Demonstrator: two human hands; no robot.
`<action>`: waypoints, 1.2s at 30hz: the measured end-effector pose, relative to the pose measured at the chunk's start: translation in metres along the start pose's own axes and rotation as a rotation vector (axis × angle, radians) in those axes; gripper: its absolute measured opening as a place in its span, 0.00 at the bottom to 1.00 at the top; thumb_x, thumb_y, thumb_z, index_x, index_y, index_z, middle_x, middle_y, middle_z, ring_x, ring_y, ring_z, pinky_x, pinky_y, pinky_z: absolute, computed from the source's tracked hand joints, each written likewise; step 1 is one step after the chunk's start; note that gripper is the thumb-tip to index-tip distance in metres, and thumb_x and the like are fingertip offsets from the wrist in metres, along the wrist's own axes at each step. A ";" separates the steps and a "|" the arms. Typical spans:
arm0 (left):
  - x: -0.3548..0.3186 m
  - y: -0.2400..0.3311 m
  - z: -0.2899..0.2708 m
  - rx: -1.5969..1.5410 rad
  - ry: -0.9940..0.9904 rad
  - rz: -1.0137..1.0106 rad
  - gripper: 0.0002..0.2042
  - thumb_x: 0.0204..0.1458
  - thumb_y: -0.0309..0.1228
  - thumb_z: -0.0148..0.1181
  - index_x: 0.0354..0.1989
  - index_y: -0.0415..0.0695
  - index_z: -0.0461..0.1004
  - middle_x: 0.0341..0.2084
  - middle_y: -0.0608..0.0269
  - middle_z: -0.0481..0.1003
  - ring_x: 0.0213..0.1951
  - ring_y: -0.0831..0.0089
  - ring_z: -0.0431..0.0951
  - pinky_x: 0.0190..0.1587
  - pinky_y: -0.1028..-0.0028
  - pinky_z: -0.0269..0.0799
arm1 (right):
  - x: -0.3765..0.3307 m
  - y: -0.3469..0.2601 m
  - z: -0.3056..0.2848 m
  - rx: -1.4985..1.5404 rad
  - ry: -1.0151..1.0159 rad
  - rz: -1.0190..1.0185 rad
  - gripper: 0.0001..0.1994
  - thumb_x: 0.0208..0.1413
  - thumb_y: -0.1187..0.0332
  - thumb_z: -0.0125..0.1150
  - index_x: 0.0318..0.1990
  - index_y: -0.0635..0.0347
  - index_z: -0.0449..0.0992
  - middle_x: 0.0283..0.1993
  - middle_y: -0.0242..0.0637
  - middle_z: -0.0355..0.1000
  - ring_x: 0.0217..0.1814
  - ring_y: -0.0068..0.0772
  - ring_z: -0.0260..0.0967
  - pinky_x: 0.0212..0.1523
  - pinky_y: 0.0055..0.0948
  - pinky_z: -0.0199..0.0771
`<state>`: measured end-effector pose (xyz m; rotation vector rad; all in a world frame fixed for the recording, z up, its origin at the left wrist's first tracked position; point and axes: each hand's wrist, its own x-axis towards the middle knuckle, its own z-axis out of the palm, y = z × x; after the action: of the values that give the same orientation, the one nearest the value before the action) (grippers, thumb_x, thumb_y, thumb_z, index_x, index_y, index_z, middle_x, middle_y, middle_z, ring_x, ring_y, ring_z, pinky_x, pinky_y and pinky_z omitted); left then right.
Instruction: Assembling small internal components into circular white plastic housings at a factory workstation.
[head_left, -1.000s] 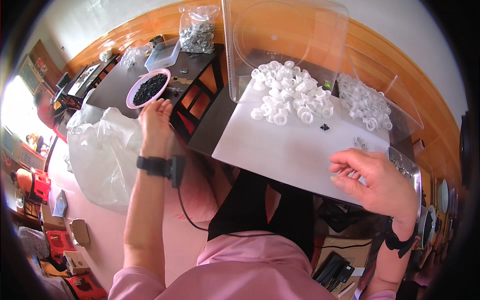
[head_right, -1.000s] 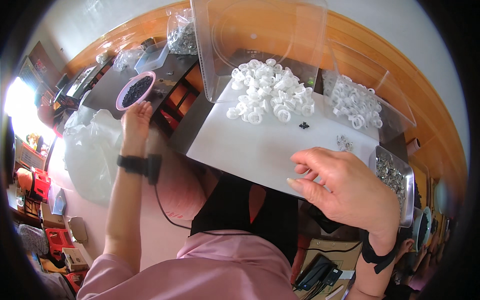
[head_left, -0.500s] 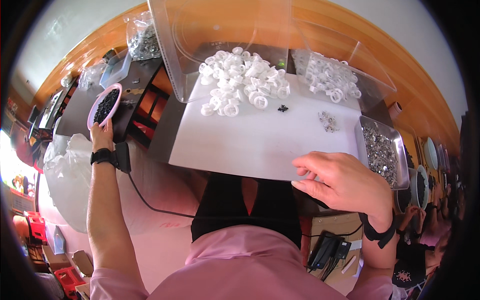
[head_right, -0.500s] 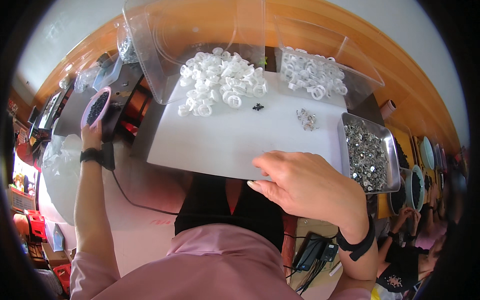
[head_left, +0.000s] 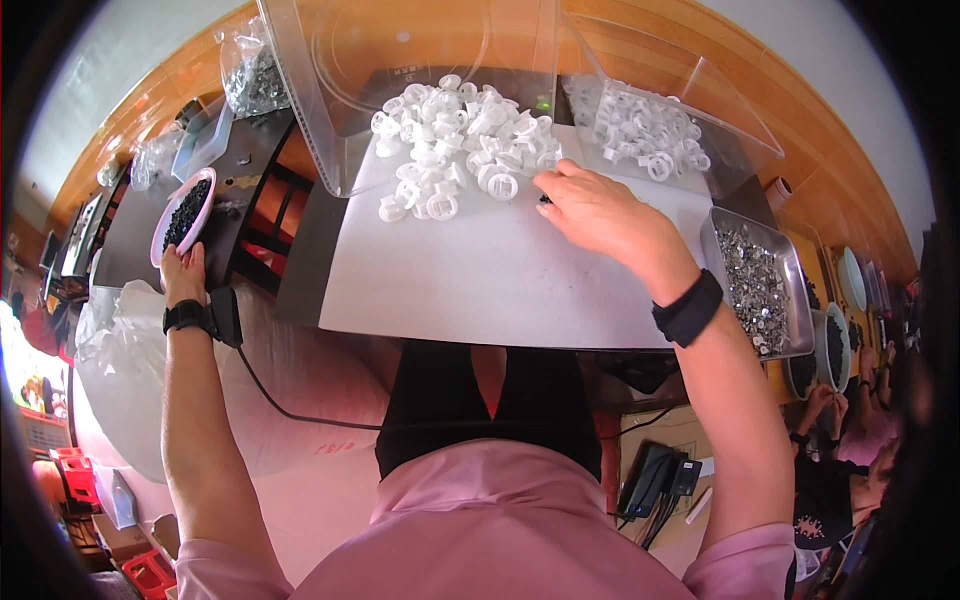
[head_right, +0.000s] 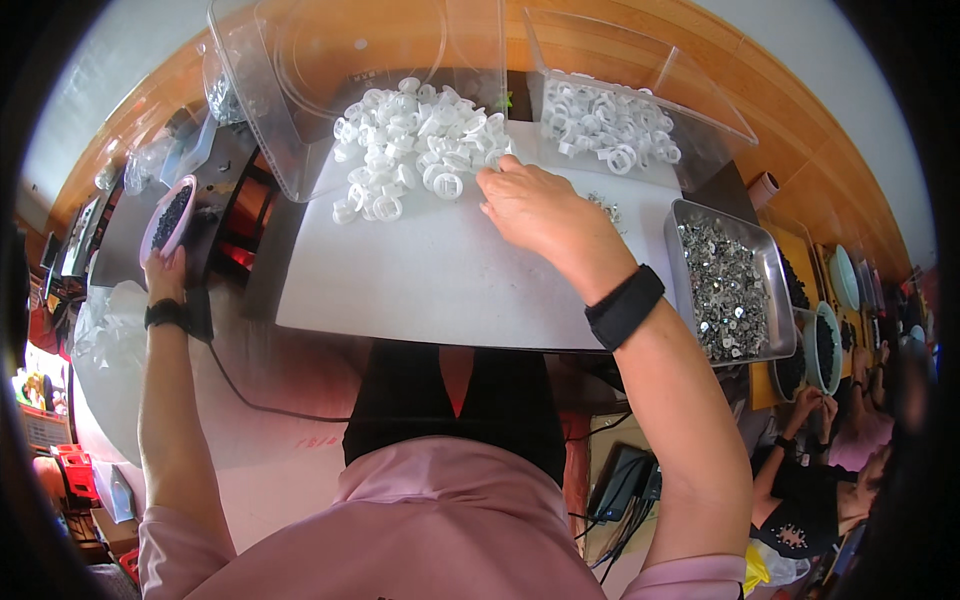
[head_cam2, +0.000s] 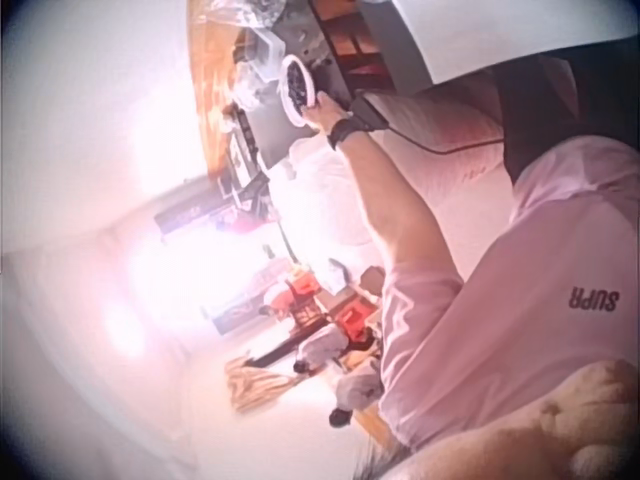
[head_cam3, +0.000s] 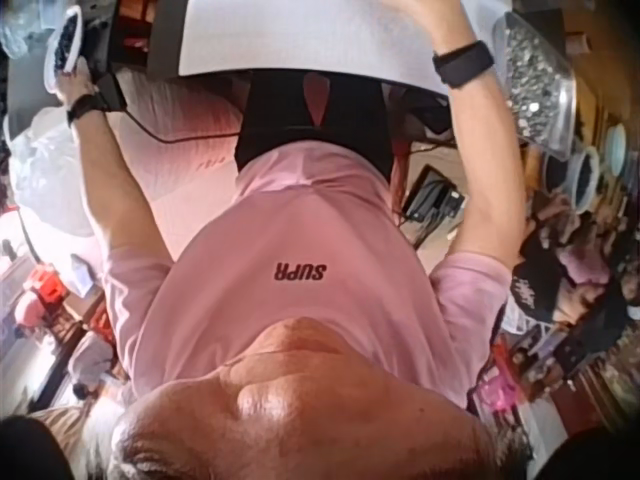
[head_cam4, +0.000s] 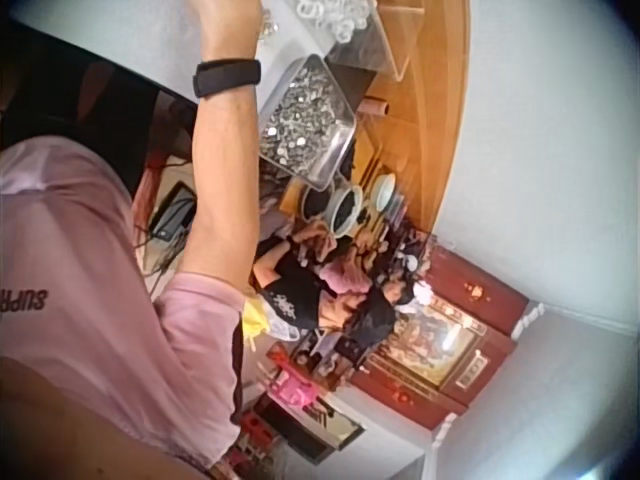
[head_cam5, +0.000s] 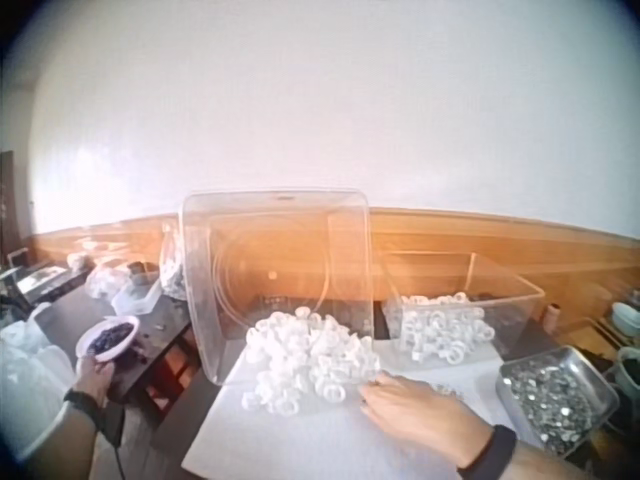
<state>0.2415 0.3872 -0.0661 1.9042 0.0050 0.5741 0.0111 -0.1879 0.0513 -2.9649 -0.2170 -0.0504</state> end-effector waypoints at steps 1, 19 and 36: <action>0.005 -0.006 -0.012 0.005 0.013 0.000 0.12 0.62 0.30 0.45 0.45 0.31 0.64 0.41 0.54 0.69 0.43 0.67 0.73 0.49 0.73 0.75 | 0.005 -0.002 0.003 -0.039 0.025 -0.019 0.07 0.57 0.70 0.52 0.38 0.64 0.69 0.40 0.46 0.68 0.46 0.49 0.69 0.45 0.45 0.70; -0.029 0.045 -0.006 0.126 -0.007 0.083 0.07 0.57 0.21 0.52 0.39 0.28 0.63 0.34 0.56 0.64 0.40 0.68 0.71 0.51 0.72 0.78 | 0.013 -0.003 0.016 -0.124 0.096 -0.089 0.05 0.47 0.80 0.50 0.30 0.67 0.73 0.37 0.48 0.70 0.38 0.52 0.72 0.40 0.45 0.73; -0.132 0.152 -0.085 -1.085 -0.179 -0.541 0.16 0.56 0.22 0.52 0.51 0.25 0.64 0.49 0.40 0.71 0.54 0.55 0.72 0.57 0.62 0.73 | -0.023 -0.005 -0.011 -0.008 0.015 0.005 0.07 0.46 0.78 0.50 0.34 0.68 0.71 0.40 0.51 0.69 0.44 0.55 0.68 0.44 0.45 0.69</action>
<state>0.0517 0.3646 0.0406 0.8209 0.0747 -0.0141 -0.0124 -0.1876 0.0616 -2.9715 -0.2080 -0.0733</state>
